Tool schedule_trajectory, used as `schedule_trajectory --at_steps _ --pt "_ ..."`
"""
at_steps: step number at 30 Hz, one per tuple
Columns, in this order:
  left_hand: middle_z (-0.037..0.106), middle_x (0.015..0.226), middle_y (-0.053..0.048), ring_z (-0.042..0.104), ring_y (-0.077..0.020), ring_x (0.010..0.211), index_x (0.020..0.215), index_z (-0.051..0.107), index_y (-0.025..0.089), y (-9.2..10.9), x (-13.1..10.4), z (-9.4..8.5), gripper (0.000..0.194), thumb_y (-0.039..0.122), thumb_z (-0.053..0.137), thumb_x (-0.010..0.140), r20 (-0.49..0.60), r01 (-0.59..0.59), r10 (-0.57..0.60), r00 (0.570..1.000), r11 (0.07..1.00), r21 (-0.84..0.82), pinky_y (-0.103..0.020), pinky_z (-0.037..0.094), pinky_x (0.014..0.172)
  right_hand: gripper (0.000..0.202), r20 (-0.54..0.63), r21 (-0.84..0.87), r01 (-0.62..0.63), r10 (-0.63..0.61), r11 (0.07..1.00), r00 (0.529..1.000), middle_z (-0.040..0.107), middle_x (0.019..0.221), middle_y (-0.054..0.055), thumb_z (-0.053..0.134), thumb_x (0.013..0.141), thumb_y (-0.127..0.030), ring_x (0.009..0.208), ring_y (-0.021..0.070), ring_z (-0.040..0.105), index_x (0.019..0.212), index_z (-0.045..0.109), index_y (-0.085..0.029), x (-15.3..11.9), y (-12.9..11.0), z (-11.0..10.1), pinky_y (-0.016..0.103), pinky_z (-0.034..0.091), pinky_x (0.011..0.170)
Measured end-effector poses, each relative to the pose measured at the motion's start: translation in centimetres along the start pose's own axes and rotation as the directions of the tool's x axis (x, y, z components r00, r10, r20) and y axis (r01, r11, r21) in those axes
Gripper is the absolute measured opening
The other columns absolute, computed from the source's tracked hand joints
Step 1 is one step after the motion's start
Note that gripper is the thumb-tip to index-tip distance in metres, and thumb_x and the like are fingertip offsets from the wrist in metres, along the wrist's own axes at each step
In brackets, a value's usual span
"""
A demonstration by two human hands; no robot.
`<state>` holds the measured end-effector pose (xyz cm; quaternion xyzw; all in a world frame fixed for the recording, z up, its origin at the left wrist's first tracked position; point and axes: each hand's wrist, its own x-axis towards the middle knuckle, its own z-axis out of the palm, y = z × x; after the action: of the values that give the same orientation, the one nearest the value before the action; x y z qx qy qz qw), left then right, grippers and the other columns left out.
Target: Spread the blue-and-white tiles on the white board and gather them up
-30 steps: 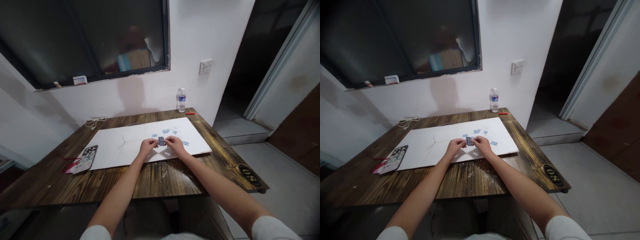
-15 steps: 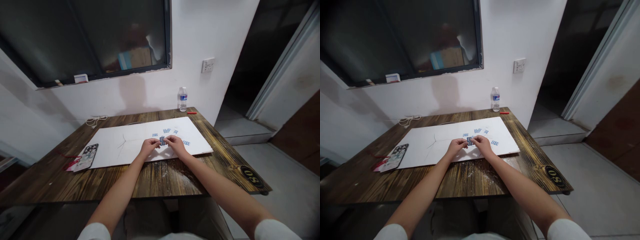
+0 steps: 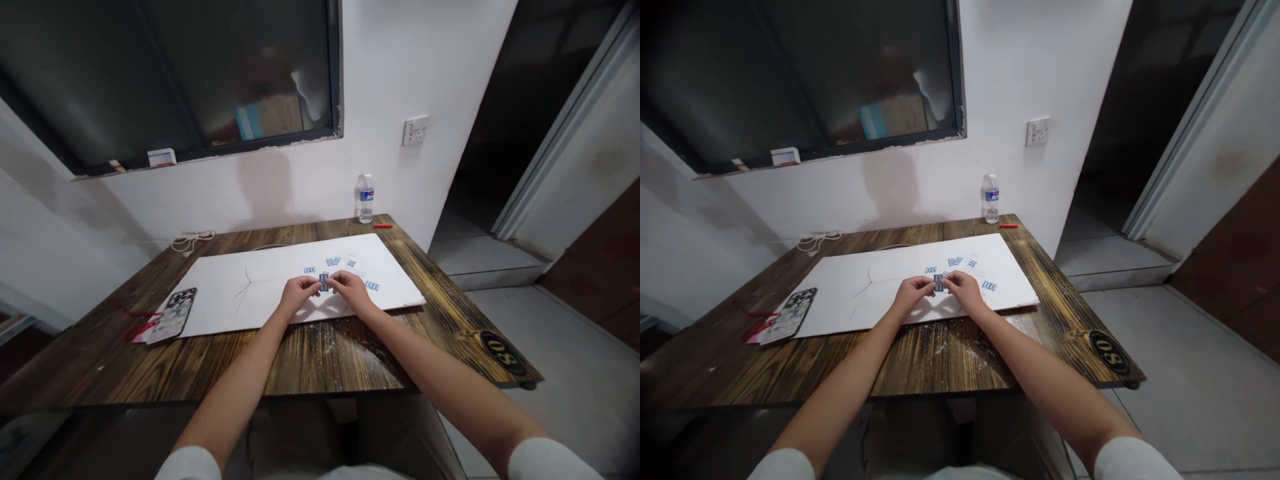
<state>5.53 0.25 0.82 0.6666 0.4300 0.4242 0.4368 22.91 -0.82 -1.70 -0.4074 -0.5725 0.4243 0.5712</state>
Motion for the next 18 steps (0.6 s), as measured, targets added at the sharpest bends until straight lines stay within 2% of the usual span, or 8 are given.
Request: schedule_trajectory --at_steps 4,12,18 --pt "0.068 0.063 -0.004 0.06 -0.0152 0.058 0.071 0.07 0.014 0.1 0.0 0.0 0.03 0.042 0.077 0.062 -0.045 0.019 -0.02 0.999 1.0 -0.017 -0.026 0.046 0.059 0.031 0.005 0.001 -0.018 0.018 1.0 1.0 0.064 0.063 0.001 0.073 0.066 -0.047 0.058 0.0144 0.056 0.071 0.066 -0.017 -0.2 0.0 0.0 0.026 0.043 0.057" --pt "0.066 0.059 -0.003 0.058 -0.0141 0.056 0.069 0.07 0.015 0.0 0.1 0.0 0.033 0.045 0.079 0.059 -0.064 0.039 -0.042 0.997 0.999 -0.038 -0.026 0.046 0.058 0.028 -0.045 -0.029 -0.035 0.034 0.999 0.998 0.067 0.064 0.003 0.072 0.066 -0.045 0.06 0.0172 0.061 0.069 0.067 -0.018 -0.2 -0.1 -0.2 0.028 0.047 0.06" --pt "0.067 0.062 -0.003 0.059 -0.0137 0.057 0.072 0.071 0.015 -0.4 0.3 -0.4 0.032 0.044 0.078 0.061 -0.132 0.035 -0.046 0.99 0.996 -0.085 -0.026 0.047 0.06 0.028 -0.142 -0.025 -0.04 0.036 0.999 0.989 0.067 0.067 0.003 0.07 0.068 -0.045 0.06 0.0174 0.063 0.069 0.066 -0.018 0.6 0.5 -1.2 0.028 0.048 0.06"
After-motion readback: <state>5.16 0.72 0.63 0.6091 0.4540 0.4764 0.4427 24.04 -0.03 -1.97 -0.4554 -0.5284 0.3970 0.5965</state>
